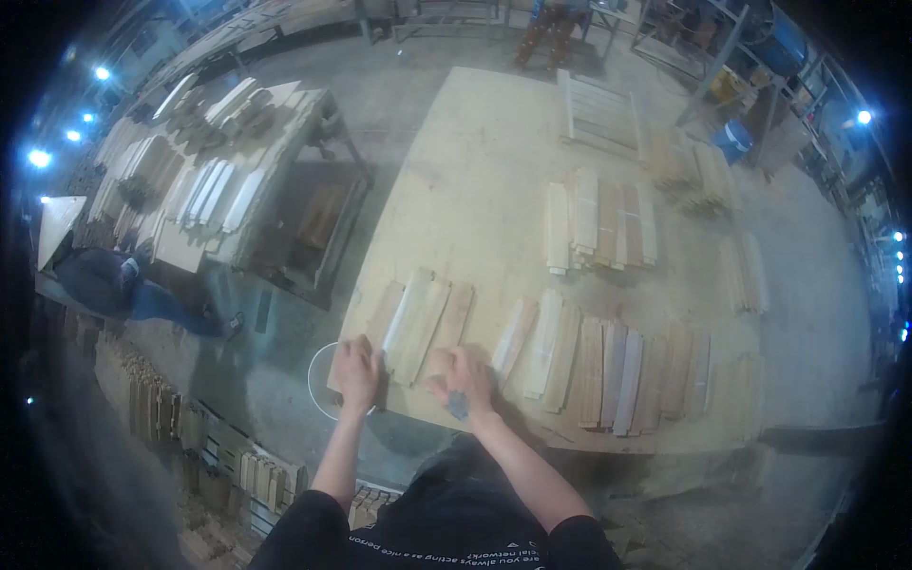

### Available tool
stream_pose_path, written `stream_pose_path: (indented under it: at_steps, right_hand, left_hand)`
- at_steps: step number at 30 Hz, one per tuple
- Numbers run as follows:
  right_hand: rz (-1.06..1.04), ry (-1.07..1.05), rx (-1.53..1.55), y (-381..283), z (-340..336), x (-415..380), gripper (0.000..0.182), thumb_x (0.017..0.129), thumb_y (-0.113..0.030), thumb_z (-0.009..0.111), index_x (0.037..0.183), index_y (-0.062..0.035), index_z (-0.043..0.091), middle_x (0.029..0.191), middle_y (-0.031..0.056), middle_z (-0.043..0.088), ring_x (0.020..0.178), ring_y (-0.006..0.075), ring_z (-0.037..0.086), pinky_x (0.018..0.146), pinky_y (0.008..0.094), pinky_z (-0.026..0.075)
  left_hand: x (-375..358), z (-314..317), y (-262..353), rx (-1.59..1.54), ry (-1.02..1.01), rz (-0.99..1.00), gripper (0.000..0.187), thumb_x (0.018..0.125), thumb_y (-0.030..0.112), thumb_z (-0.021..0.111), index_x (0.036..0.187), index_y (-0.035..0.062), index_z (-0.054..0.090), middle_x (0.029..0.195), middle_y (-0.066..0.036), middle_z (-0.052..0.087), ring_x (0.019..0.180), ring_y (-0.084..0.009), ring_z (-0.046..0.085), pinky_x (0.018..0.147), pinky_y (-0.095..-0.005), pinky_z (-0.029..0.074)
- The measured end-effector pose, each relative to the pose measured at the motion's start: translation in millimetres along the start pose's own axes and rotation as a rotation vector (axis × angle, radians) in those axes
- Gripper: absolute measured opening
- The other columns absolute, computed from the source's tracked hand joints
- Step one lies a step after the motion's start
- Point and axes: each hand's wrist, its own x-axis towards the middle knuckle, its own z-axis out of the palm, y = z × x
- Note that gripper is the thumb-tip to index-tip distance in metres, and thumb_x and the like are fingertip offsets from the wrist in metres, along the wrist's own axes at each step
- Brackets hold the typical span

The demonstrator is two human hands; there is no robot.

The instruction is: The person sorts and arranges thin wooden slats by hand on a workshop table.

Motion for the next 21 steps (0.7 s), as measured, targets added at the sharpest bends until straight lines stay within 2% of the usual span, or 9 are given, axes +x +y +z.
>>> stream_pose_path:
  at_steps: [2, 3, 5, 6, 9, 12, 15, 18, 21]
  right_hand:
    - [-0.242, 0.035, -0.134, 1, 13, 2, 0.066, 0.086, -0.044, 0.072, 0.142, -0.0147, 0.055, 0.145, 0.0145, 0.047, 0.138, 0.0344, 0.041, 0.111, 0.0551, 0.034]
    - [-0.362, 0.055, -0.203, 3, 20, 1, 0.067, 0.086, -0.046, 0.071, 0.144, -0.0154, 0.053, 0.15, 0.0147, 0.045, 0.142, 0.0329, 0.038, 0.114, 0.0562, 0.031]
    - [-0.385, -0.006, -0.348, 21, 18, -7, 0.069, 0.088, -0.047, 0.069, 0.146, -0.0159, 0.051, 0.157, 0.0159, 0.038, 0.148, 0.0301, 0.03, 0.117, 0.0592, 0.024]
    - [-0.395, -0.036, -0.42, 31, 13, -10, 0.07, 0.088, -0.048, 0.068, 0.148, -0.0161, 0.05, 0.16, 0.0165, 0.034, 0.151, 0.0287, 0.027, 0.118, 0.0606, 0.021]
    - [-0.361, 0.022, -0.46, 51, -1, -25, 0.07, 0.087, -0.047, 0.069, 0.146, -0.0133, 0.051, 0.16, 0.0183, 0.034, 0.15, 0.0288, 0.03, 0.117, 0.0629, 0.022]
    - [-0.297, 0.055, -0.398, 67, -11, -35, 0.071, 0.086, -0.045, 0.071, 0.144, -0.0096, 0.053, 0.157, 0.0202, 0.039, 0.147, 0.0319, 0.034, 0.117, 0.0629, 0.022]
    - [-0.179, 0.097, -0.37, 81, -7, -44, 0.07, 0.087, -0.052, 0.066, 0.143, -0.0107, 0.055, 0.155, 0.0192, 0.043, 0.147, 0.0333, 0.034, 0.118, 0.0645, 0.018]
    - [-0.056, 0.117, -0.351, 81, -14, -50, 0.064, 0.087, -0.042, 0.07, 0.14, -0.0092, 0.058, 0.154, 0.0224, 0.042, 0.147, 0.0382, 0.033, 0.119, 0.0627, 0.017]
    - [-0.058, 0.156, -0.259, 74, -10, -48, 0.06, 0.085, -0.035, 0.071, 0.138, -0.0087, 0.06, 0.155, 0.0236, 0.04, 0.147, 0.0402, 0.032, 0.118, 0.0638, 0.02]
  left_hand:
    - [-16, -5, 3, -0.047, 0.021, 0.023, 0.048, 0.084, 0.017, 0.076, 0.128, 0.0046, 0.061, 0.111, -0.019, 0.058, 0.102, -0.0376, 0.058, 0.085, -0.0487, 0.045]
    - [-28, -8, -4, -0.022, 0.066, 0.106, 0.047, 0.084, 0.015, 0.075, 0.128, 0.0054, 0.061, 0.113, -0.018, 0.059, 0.102, -0.0365, 0.058, 0.085, -0.0481, 0.045]
    - [-50, -12, -16, 0.024, 0.164, 0.274, 0.044, 0.085, 0.012, 0.073, 0.127, 0.0068, 0.062, 0.116, -0.016, 0.059, 0.103, -0.0342, 0.058, 0.085, -0.047, 0.044]
    - [-54, -27, -12, 0.057, 0.125, 0.36, 0.042, 0.086, 0.01, 0.07, 0.127, 0.0095, 0.063, 0.118, -0.012, 0.06, 0.103, -0.0312, 0.058, 0.085, -0.0449, 0.043]
    - [-52, -27, -25, 0.121, 0.086, 0.353, 0.04, 0.085, 0.01, 0.07, 0.124, 0.0109, 0.064, 0.117, -0.01, 0.061, 0.103, -0.0294, 0.058, 0.084, -0.0428, 0.042]
    - [-36, -26, -34, 0.058, 0.119, 0.293, 0.038, 0.085, 0.009, 0.068, 0.123, 0.0109, 0.063, 0.114, -0.01, 0.06, 0.103, -0.0292, 0.058, 0.083, -0.0432, 0.042]
    - [-29, -21, -38, 0.048, 0.114, 0.217, 0.039, 0.085, 0.012, 0.069, 0.123, 0.0122, 0.062, 0.112, -0.01, 0.059, 0.101, -0.0292, 0.057, 0.081, -0.0437, 0.042]
    - [-25, -13, -36, 0.151, 0.231, 0.214, 0.038, 0.085, 0.015, 0.069, 0.123, 0.0131, 0.061, 0.107, -0.011, 0.058, 0.098, -0.03, 0.057, 0.079, -0.0447, 0.042]
    - [-18, -22, -22, 0.121, 0.191, 0.183, 0.036, 0.085, 0.016, 0.068, 0.12, 0.0122, 0.062, 0.099, -0.012, 0.056, 0.094, -0.0316, 0.058, 0.077, -0.0459, 0.043]
